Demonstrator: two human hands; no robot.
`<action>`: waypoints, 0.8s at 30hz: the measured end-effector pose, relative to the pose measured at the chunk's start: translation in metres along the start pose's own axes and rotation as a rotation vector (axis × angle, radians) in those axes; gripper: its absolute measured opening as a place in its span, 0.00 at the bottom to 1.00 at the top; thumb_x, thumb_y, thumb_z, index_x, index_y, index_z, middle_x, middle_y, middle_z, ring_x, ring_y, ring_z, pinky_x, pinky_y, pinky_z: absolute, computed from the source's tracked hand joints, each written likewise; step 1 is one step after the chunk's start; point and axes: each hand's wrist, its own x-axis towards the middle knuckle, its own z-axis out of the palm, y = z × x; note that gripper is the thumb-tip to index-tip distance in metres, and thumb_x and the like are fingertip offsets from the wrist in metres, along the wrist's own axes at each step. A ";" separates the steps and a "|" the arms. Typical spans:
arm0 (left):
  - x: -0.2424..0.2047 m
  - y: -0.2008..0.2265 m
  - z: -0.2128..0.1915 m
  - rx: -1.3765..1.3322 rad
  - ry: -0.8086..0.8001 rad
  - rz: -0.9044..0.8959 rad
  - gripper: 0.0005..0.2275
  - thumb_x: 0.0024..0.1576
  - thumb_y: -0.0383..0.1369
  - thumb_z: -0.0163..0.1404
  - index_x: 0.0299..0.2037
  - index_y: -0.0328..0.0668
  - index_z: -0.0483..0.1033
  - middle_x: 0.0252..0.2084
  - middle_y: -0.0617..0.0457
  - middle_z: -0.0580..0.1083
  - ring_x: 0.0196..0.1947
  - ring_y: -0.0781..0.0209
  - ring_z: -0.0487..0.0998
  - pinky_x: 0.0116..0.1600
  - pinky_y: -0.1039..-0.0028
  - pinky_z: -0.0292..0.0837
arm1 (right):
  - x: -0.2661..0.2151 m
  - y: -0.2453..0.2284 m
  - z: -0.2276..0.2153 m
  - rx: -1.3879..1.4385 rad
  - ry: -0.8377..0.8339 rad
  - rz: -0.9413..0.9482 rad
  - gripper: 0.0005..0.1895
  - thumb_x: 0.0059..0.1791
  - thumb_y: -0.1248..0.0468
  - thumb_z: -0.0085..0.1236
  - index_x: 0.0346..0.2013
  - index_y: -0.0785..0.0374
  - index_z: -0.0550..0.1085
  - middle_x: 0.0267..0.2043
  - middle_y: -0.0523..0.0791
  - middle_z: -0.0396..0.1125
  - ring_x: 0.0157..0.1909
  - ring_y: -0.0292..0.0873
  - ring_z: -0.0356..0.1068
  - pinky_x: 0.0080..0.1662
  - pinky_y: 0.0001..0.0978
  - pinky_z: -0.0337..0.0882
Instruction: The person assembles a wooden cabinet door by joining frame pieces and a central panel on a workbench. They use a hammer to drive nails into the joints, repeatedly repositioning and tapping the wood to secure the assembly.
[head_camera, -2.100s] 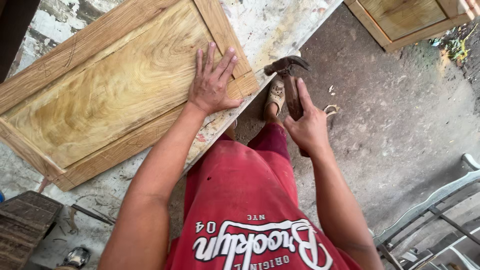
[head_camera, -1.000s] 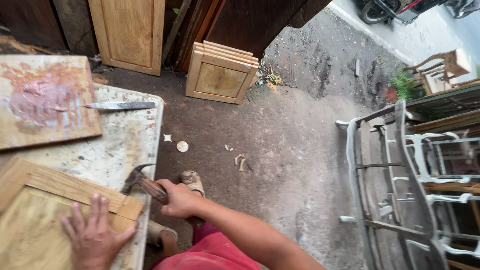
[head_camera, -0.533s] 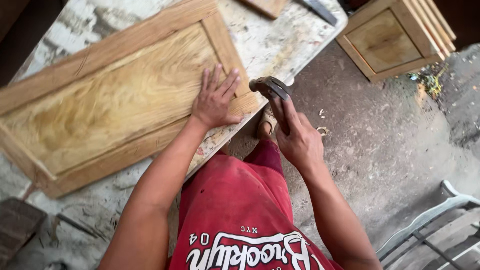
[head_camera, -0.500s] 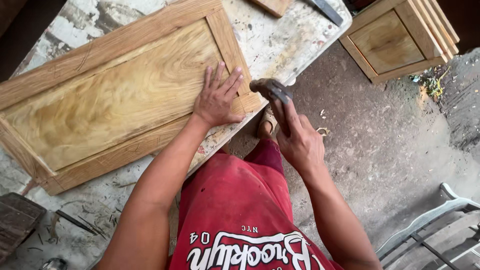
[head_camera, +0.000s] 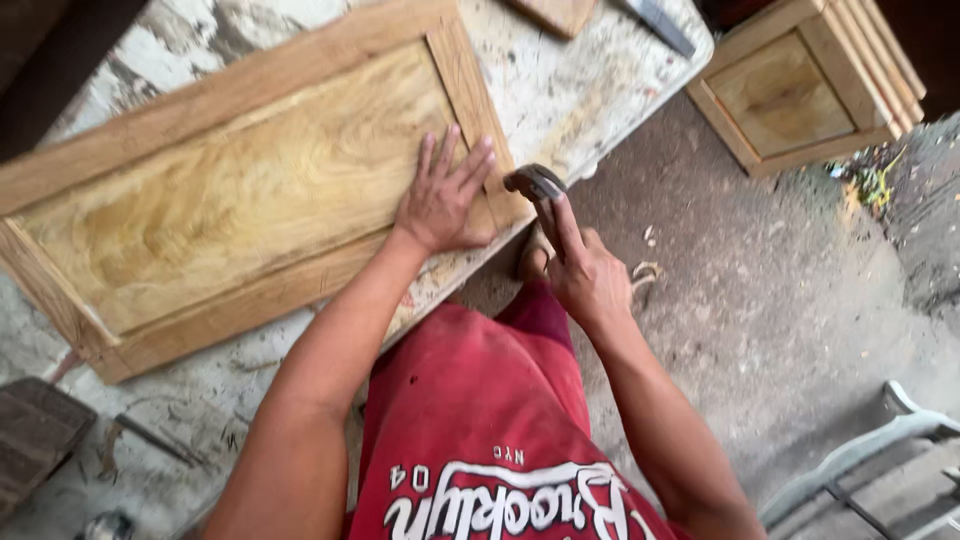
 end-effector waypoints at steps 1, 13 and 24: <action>0.013 -0.006 -0.006 -0.015 0.013 -0.005 0.51 0.37 0.59 0.66 0.71 0.39 0.64 0.77 0.50 0.55 0.77 0.34 0.45 0.76 0.38 0.36 | 0.012 0.002 0.002 0.066 0.124 -0.042 0.45 0.44 0.62 0.66 0.74 0.54 0.58 0.37 0.52 0.71 0.33 0.57 0.74 0.33 0.49 0.74; -0.003 -0.006 0.013 -0.005 -0.025 -0.055 0.51 0.37 0.61 0.64 0.71 0.42 0.65 0.78 0.51 0.55 0.78 0.36 0.45 0.76 0.37 0.38 | -0.008 0.010 0.030 0.230 0.229 -0.005 0.44 0.44 0.60 0.68 0.73 0.57 0.59 0.42 0.54 0.72 0.39 0.57 0.76 0.38 0.49 0.76; -0.015 0.010 0.000 0.028 0.064 0.026 0.49 0.46 0.60 0.65 0.74 0.36 0.65 0.81 0.49 0.54 0.80 0.36 0.45 0.80 0.39 0.37 | -0.032 0.001 0.009 0.196 0.269 -0.021 0.41 0.52 0.60 0.67 0.74 0.53 0.55 0.43 0.55 0.72 0.39 0.58 0.75 0.41 0.49 0.75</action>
